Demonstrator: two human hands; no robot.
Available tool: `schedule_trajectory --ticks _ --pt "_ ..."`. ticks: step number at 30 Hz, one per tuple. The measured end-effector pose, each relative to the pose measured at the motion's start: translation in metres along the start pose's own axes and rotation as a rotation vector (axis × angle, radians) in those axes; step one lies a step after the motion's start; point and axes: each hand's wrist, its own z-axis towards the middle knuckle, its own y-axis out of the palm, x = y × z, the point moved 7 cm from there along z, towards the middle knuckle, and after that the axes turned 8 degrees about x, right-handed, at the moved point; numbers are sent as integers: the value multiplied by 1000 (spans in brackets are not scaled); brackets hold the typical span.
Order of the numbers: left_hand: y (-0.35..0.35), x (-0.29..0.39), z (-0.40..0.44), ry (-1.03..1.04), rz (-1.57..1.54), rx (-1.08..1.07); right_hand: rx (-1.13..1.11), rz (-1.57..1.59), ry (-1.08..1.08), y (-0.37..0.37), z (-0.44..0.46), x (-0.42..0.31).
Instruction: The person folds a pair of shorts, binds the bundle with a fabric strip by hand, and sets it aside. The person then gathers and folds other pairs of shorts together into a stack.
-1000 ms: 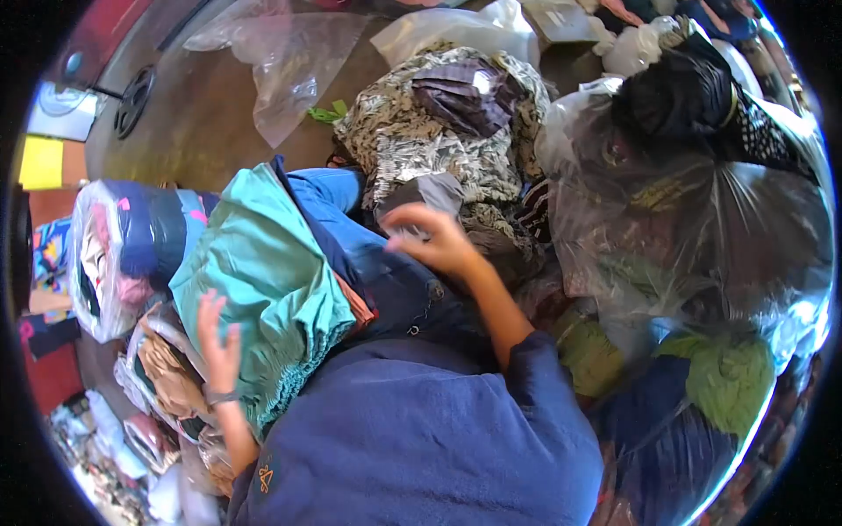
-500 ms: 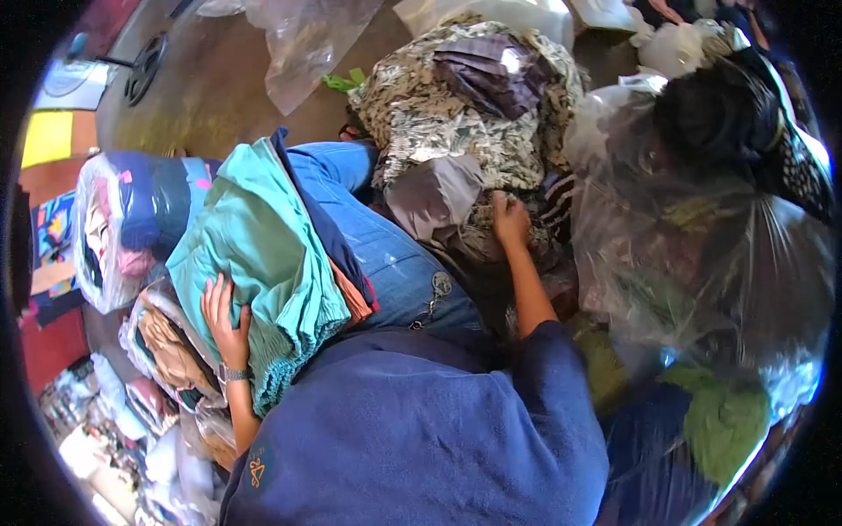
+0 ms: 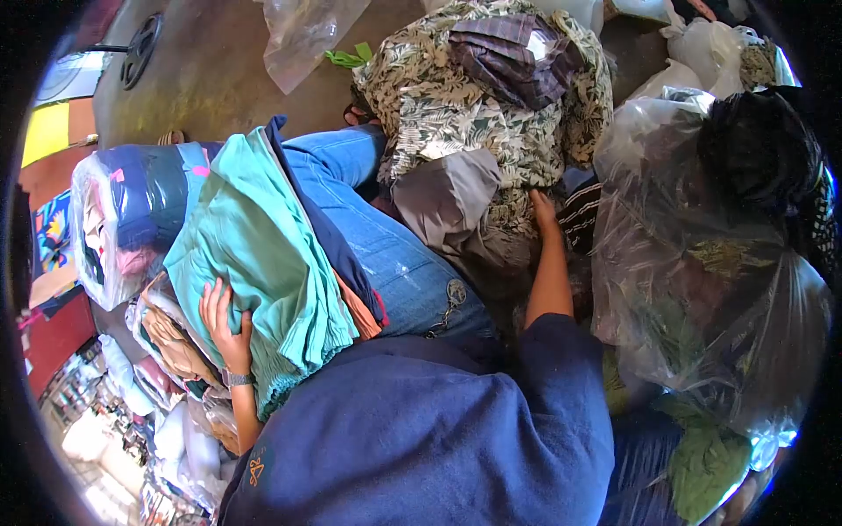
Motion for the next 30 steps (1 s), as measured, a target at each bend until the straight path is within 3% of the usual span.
schedule_trajectory --ticks 4,6,7,8,10,20,23,24,26,28,30 --pt "0 0 1 8 10 3 6 270 -110 7 -10 -45" --pt "-2 0 1 -3 5 12 23 439 -323 12 6 -54" --pt "-2 1 2 -8 5 -7 -32 467 -328 19 48 -28" --pt "-3 1 3 -13 9 -21 88 194 -210 31 74 0" --pt "-5 1 2 -12 -10 -10 179 100 -102 29 71 -24" --pt "-12 4 2 -17 -60 9 343 637 -78 6 31 -128" --pt "-13 2 1 -9 -73 53 347 860 -235 -9 -2 -152" --pt "-13 2 1 -17 -71 49 443 889 -210 -18 -66 -196" --pt "-14 2 -2 -21 -70 46 409 921 -304 -35 -119 -241" --pt "-13 3 -2 -12 -67 46 206 917 -458 -52 -165 -287" --pt "-15 3 -3 -18 -81 52 141 974 -542 -76 -200 -318"
